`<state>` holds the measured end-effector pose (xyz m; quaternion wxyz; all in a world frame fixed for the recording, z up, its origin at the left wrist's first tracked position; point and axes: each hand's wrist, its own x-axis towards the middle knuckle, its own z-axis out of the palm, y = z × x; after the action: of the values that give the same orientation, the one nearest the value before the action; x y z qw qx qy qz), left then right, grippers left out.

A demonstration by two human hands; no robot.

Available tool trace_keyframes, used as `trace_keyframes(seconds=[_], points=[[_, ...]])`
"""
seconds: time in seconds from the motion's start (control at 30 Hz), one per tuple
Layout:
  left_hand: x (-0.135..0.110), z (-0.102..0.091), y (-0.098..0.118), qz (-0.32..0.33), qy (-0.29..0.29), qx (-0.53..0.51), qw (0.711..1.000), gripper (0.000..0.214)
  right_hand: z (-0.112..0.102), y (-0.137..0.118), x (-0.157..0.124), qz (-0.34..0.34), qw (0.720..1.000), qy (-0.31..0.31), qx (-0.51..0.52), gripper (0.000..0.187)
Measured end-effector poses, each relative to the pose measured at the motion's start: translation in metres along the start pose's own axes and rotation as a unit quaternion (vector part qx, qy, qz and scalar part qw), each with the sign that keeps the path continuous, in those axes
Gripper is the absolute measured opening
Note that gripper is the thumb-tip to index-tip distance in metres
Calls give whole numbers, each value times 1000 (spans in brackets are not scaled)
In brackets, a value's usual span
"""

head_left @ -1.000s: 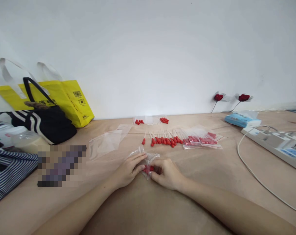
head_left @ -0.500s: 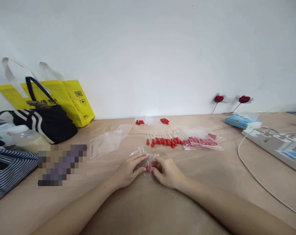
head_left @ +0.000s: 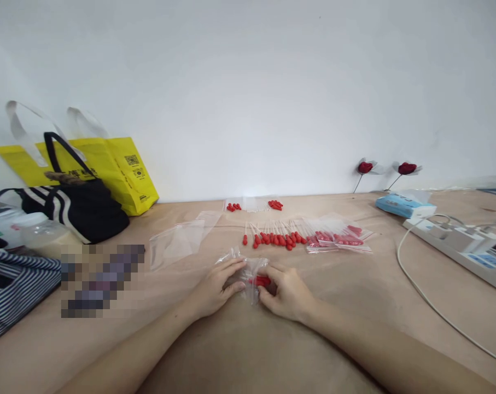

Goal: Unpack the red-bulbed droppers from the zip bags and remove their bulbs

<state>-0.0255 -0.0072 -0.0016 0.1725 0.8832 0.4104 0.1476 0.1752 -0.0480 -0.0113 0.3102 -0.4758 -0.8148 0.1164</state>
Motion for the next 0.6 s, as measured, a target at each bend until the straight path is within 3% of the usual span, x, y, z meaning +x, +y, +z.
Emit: trace_keyframes(seconds=[0.23, 0.4, 0.5, 0.6], points=[[0, -5, -3, -57, -53, 87, 993, 59, -21, 19, -14, 20, 1000, 1, 12, 17], [2, -14, -4, -106, -84, 111, 985, 74, -29, 28, -22, 39, 997, 32, 66, 30], [3, -14, -7, -142, -60, 90, 984, 80, -28, 36, -25, 77, 983, 66, 156, 22], [3, -13, -14, -157, -1, 35, 987, 82, -28, 47, -28, 111, 953, 121, 254, 8]])
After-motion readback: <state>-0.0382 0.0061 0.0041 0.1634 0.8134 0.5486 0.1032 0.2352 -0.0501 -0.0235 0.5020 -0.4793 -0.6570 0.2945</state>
